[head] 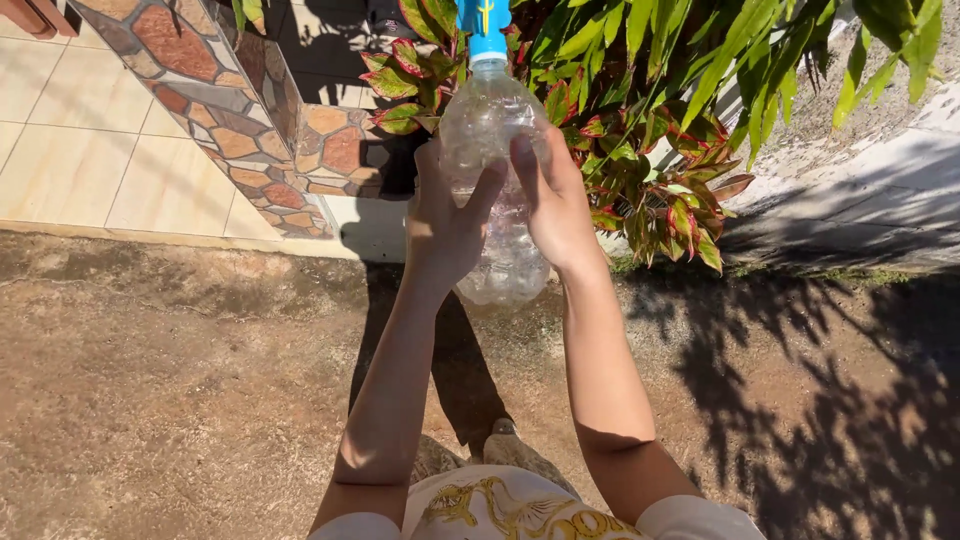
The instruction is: The person uses a plastic bottle with a spray nozzle to water several potted plants on a tiled balcony. They move between different plants, spraying water onto the leaves and soil.
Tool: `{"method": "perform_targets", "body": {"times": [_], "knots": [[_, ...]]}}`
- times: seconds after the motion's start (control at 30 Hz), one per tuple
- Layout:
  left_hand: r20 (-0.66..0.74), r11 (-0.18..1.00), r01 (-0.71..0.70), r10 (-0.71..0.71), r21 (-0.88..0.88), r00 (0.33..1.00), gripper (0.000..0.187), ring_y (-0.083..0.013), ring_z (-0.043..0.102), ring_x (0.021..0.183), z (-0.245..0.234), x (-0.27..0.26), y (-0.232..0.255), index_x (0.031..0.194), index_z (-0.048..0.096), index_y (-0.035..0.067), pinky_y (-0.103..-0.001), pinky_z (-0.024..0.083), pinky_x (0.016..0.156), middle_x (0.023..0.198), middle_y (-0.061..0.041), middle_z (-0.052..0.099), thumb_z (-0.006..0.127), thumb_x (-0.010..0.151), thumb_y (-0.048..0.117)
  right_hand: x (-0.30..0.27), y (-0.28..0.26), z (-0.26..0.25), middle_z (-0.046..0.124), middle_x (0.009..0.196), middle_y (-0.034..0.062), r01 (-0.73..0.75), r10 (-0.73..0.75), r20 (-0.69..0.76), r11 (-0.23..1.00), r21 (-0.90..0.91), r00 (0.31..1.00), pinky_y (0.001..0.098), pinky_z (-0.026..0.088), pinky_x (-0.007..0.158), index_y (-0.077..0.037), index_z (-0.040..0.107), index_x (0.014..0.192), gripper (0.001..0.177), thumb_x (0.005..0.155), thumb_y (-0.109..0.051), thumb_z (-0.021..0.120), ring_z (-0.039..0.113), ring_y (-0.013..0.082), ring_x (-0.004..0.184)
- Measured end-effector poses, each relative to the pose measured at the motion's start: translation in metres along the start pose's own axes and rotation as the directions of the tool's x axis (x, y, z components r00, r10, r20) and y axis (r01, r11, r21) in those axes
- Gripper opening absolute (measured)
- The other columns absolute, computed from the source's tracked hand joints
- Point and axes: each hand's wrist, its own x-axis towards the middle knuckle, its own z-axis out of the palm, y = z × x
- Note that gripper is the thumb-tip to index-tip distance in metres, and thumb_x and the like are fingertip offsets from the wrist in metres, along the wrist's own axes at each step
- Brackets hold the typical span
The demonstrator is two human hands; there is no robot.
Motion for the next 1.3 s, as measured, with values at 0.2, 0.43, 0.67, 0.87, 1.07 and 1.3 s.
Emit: {"method": "perform_targets", "body": {"times": [0.2,0.43,0.67,0.87,1.07,1.3], "knots": [[0.544,0.376,0.922,-0.794,0.093,0.270,0.106,-0.0424,0.060,0.114,0.053,-0.069,-0.001,0.143,0.027,0.008,-0.053,0.045,0.097,0.114,-0.031,0.062,0.037,0.075,0.089,-0.018,0.115,0.005,0.049,0.137,0.0291,-0.555,0.557,0.245,0.828,-0.082,0.794,0.0546,0.023,0.116,0.000,0.043,0.140,0.071,0.097,-0.056,0.041,0.042,0.0440,0.133],[0.517,0.088,0.976,-0.856,0.198,-0.028,0.107,-0.0432,0.063,0.107,0.078,-0.137,-0.002,0.139,0.024,0.002,-0.056,0.050,0.087,0.104,-0.028,0.066,0.037,0.075,0.088,-0.070,0.206,0.018,0.019,0.154,0.0267,-0.816,0.663,0.569,0.578,0.025,0.487,0.0636,0.041,0.097,-0.005,0.030,0.149,0.091,0.090,-0.072,0.047,0.037,0.0518,0.132],[0.428,0.207,0.973,-0.892,0.106,0.143,0.099,-0.0430,0.045,0.131,0.009,-0.063,0.045,0.146,0.023,-0.006,-0.056,0.032,0.109,0.132,-0.034,0.051,0.035,0.087,0.072,-0.031,0.122,0.011,0.012,0.156,0.0286,-0.672,0.629,0.551,0.724,-0.158,0.548,0.0605,0.019,0.112,-0.002,0.019,0.152,0.100,0.088,-0.075,0.044,0.018,0.0443,0.143],[0.049,0.508,0.763,-0.819,-0.400,0.571,0.077,-0.0401,0.060,0.108,-0.087,0.049,0.099,0.137,0.030,0.005,-0.054,0.046,0.093,0.119,-0.025,0.059,0.054,0.083,0.053,0.047,0.004,0.016,0.026,0.151,0.0260,-0.065,-0.036,0.469,0.978,0.197,0.882,0.0503,0.020,0.114,0.002,0.021,0.148,0.096,0.087,-0.069,0.042,0.024,0.0387,0.141],[0.145,0.374,0.871,-0.889,-0.318,0.434,0.075,-0.0070,0.034,0.042,-0.082,0.038,0.054,0.141,0.028,0.012,-0.028,0.033,0.038,0.060,0.006,0.036,0.047,0.084,0.056,0.052,0.028,0.050,0.030,0.153,0.0139,-0.233,0.199,0.492,0.973,0.007,0.847,0.0465,0.027,0.111,-0.011,0.033,0.145,0.102,0.068,-0.078,0.036,0.030,0.0289,0.141],[0.060,0.565,0.774,-0.795,-0.288,0.603,0.087,-0.0094,0.052,0.049,-0.124,0.075,0.076,0.139,0.026,0.014,-0.036,0.052,0.054,0.097,-0.004,0.066,0.041,0.071,0.067,0.071,-0.009,0.051,0.037,0.072,-0.0056,0.048,-0.158,0.401,0.961,0.271,0.902,0.0272,0.031,0.065,-0.003,0.040,0.123,0.077,0.082,-0.068,0.044,0.035,0.0077,0.067]]}}
